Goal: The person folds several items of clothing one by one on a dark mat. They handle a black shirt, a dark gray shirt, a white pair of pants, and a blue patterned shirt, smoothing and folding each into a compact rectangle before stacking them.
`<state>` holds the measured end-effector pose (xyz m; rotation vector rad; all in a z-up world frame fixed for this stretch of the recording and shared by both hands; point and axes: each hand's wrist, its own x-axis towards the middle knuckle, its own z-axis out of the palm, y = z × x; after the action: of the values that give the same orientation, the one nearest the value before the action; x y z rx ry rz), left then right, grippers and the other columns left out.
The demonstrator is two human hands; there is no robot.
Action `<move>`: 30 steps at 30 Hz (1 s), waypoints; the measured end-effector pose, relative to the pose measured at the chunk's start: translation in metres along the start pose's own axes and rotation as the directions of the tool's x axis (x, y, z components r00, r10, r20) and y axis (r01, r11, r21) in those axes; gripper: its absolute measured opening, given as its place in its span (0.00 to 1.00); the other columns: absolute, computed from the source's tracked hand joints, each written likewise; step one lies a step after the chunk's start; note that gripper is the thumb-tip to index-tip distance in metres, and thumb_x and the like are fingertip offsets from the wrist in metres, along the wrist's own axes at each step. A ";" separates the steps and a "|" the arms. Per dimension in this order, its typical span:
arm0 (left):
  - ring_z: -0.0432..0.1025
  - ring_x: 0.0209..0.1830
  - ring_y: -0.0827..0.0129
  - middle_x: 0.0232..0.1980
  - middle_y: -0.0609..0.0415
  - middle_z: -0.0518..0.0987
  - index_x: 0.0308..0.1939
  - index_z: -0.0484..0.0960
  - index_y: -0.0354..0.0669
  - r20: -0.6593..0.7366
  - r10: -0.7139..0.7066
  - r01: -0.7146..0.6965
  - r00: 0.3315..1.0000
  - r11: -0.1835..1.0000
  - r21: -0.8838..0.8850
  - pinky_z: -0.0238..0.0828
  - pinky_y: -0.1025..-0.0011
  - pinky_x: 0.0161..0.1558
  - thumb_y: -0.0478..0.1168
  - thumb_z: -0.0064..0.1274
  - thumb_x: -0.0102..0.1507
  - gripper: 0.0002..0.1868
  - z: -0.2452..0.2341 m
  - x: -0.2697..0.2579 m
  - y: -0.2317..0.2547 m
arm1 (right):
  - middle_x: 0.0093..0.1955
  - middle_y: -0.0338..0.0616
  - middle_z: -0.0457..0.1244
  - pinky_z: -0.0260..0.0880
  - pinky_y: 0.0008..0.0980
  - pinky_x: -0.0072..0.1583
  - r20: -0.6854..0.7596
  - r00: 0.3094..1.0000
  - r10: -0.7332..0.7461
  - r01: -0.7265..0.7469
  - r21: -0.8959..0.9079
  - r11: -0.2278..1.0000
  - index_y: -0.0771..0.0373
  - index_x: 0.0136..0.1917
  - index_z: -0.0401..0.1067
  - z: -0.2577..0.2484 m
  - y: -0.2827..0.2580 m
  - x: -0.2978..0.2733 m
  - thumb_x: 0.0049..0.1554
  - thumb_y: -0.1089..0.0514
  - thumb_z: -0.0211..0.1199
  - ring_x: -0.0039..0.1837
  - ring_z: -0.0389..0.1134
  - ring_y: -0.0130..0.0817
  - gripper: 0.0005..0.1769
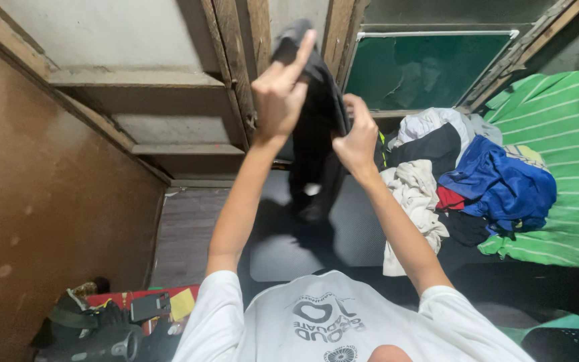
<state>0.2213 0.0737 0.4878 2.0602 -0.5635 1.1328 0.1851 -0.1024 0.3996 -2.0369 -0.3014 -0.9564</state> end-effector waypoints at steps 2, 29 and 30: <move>0.74 0.34 0.65 0.33 0.52 0.80 0.59 0.86 0.51 -0.149 0.102 -0.093 0.984 0.993 0.069 0.76 0.69 0.41 0.22 0.55 0.60 0.27 -0.008 0.013 -0.019 | 0.52 0.58 0.69 0.71 0.43 0.56 0.160 0.984 0.082 -0.050 -0.200 0.979 0.67 0.57 0.70 0.008 0.033 -0.030 0.42 0.75 0.61 0.57 0.70 0.59 0.27; 0.75 0.41 0.50 0.41 0.46 0.75 0.35 0.78 0.36 0.044 0.021 -0.019 0.999 0.999 -0.049 0.73 0.58 0.44 0.30 0.60 0.52 0.09 -0.061 0.017 -0.011 | 0.42 0.41 0.69 0.70 0.28 0.48 0.338 0.900 0.274 -0.391 0.351 0.851 0.72 0.52 0.76 0.083 -0.039 -0.030 0.60 0.61 0.69 0.46 0.66 0.22 0.11; 0.75 0.41 0.50 0.41 0.46 0.75 0.35 0.79 0.36 -0.009 0.026 -0.026 1.000 0.999 -0.031 0.74 0.59 0.45 0.30 0.61 0.52 0.10 -0.072 0.020 -0.021 | 0.42 0.38 0.67 0.68 0.26 0.47 0.303 0.903 0.305 -0.409 0.387 0.826 0.72 0.52 0.76 0.078 -0.028 -0.024 0.60 0.61 0.67 0.45 0.64 0.21 0.11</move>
<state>0.2065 0.1406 0.5234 2.0258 -0.6021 1.1400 0.1947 -0.0216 0.3715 -1.6914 -0.2190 -0.3704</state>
